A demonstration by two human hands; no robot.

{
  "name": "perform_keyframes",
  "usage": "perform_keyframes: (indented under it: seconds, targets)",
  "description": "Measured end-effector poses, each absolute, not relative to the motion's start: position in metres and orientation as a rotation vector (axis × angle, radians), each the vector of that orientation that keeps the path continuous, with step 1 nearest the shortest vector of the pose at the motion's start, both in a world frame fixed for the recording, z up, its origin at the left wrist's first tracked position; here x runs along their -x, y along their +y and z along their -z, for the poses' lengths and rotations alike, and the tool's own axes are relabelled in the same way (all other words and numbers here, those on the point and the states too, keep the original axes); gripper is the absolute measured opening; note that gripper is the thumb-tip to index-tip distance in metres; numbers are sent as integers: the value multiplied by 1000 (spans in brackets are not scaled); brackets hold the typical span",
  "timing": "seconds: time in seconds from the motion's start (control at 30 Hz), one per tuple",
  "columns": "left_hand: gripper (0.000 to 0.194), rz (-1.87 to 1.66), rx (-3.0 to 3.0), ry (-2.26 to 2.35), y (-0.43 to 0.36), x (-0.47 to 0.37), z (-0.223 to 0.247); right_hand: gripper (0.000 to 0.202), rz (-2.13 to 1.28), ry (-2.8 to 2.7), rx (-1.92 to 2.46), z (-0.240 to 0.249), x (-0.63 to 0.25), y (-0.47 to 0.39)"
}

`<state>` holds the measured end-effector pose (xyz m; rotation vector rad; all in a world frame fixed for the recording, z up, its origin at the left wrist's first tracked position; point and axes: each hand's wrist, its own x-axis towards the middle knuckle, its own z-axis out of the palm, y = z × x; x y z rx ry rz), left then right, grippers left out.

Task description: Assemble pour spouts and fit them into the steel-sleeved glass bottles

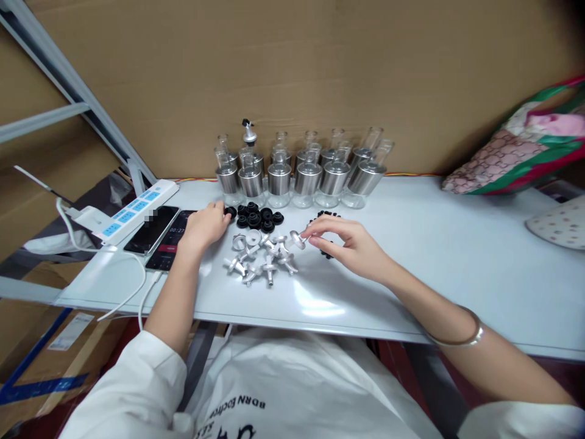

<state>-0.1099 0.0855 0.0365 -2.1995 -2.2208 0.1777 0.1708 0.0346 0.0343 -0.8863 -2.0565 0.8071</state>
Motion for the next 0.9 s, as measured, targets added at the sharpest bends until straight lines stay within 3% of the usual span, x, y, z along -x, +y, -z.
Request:
perform_keyframes:
  seconds: [0.3, 0.7, 0.9]
  targets:
    - [37, -135, 2284, -2150, 85, 111, -35, 31, -997, -2303, 804, -27, -163, 30]
    - [41, -146, 2319, -2102, 81, 109, -36, 52, -705, -2650, 697, -14, -156, 23]
    - [40, -88, 2336, -2112, 78, 107, -40, 40, -561, -2593, 687, -19, -153, 23]
